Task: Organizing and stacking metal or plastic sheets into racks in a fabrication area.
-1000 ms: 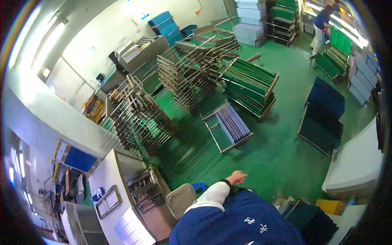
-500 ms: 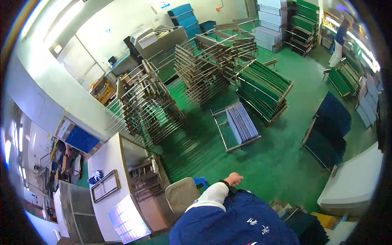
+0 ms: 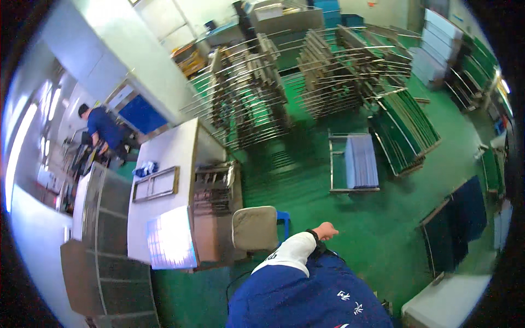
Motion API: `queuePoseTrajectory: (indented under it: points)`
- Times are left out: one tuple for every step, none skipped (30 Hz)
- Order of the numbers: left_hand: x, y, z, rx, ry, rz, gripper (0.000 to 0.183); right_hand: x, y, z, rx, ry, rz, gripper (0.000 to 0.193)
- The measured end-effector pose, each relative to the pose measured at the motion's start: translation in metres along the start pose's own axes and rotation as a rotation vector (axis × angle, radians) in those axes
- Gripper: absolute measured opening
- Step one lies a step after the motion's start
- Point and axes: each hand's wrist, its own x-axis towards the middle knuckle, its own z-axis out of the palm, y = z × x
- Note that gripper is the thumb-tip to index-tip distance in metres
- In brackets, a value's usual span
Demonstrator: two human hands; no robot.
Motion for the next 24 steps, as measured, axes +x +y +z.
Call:
queuePoseTrajectory:
  points:
    - [-0.005,-0.002,-0.004,-0.035,0.025,-0.015,0.032,0.004,-0.006,0.001,-0.011,-0.013,-0.011,0.028]
    - [-0.008,-0.006,-0.008,-0.056,0.046,-0.025,0.032,0.009,-0.009,0.000,-0.011,-0.025,-0.022,0.028]
    - [-0.011,-0.009,-0.013,-0.055,0.034,-0.036,0.032,0.014,-0.013,-0.001,-0.018,-0.032,-0.030,0.028]
    - [-0.014,-0.012,-0.017,-0.051,0.020,-0.045,0.032,0.018,-0.017,0.001,-0.022,-0.046,-0.042,0.028]
    - [-0.017,-0.016,-0.020,-0.064,0.033,-0.054,0.032,0.021,-0.021,0.002,-0.028,-0.057,-0.048,0.027]
    - [-0.020,-0.020,-0.022,-0.080,0.053,-0.055,0.032,0.025,-0.024,0.002,-0.033,-0.065,-0.058,0.027]
    - [-0.022,-0.023,-0.024,-0.094,0.072,-0.055,0.032,0.029,-0.028,0.002,-0.039,-0.075,-0.065,0.027]
    - [-0.023,-0.023,-0.027,-0.101,0.081,-0.060,0.032,0.033,-0.031,0.003,-0.040,-0.081,-0.071,0.027]
    - [-0.024,-0.023,-0.028,-0.103,0.074,-0.063,0.032,0.037,-0.033,0.004,-0.042,-0.087,-0.079,0.027]
    - [-0.025,-0.022,-0.029,-0.105,0.067,-0.064,0.031,0.039,-0.035,0.004,-0.046,-0.092,-0.083,0.027]
    - [-0.025,-0.021,-0.029,-0.111,0.076,-0.069,0.031,0.039,-0.036,0.005,-0.049,-0.099,-0.086,0.027]
    - [-0.024,-0.019,-0.027,-0.105,0.086,-0.061,0.030,0.042,-0.037,0.005,-0.050,-0.103,-0.092,0.027]
    - [-0.023,-0.017,-0.025,-0.099,0.097,-0.054,0.029,0.046,-0.040,0.005,-0.056,-0.110,-0.098,0.027]
    - [-0.024,-0.013,-0.024,-0.103,0.102,-0.057,0.029,0.048,-0.041,0.007,-0.054,-0.112,-0.100,0.026]
    - [-0.024,-0.010,-0.023,-0.121,0.089,-0.063,0.028,0.050,-0.041,0.005,-0.059,-0.117,-0.099,0.026]
    - [-0.025,-0.009,-0.022,-0.139,0.075,-0.069,0.027,0.052,-0.041,0.006,-0.060,-0.121,-0.105,0.026]
    - [-0.026,-0.010,-0.023,-0.142,0.079,-0.072,0.027,0.052,-0.040,0.006,-0.060,-0.126,-0.102,0.026]
    - [-0.027,-0.012,-0.022,-0.164,0.082,-0.064,0.027,0.053,-0.040,0.006,-0.061,-0.126,-0.106,0.026]
    - [-0.029,-0.014,-0.022,-0.187,0.085,-0.056,0.028,0.054,-0.039,0.005,-0.062,-0.131,-0.106,0.026]
    - [-0.029,-0.017,-0.024,-0.189,0.089,-0.057,0.028,0.055,-0.039,0.006,-0.065,-0.133,-0.110,0.026]
    - [-0.029,-0.021,-0.028,-0.159,0.064,-0.079,0.029,0.055,-0.041,0.006,-0.065,-0.142,-0.115,0.026]
    - [-0.030,-0.026,-0.030,-0.131,0.039,-0.102,0.030,0.056,-0.040,0.006,-0.065,-0.149,-0.117,0.026]
    - [-0.031,-0.026,-0.030,-0.130,0.037,-0.101,0.030,0.052,-0.037,0.006,-0.065,-0.145,-0.114,0.026]
    - [-0.034,-0.028,-0.030,-0.097,0.051,-0.102,0.031,0.051,-0.035,0.007,-0.066,-0.145,-0.110,0.026]
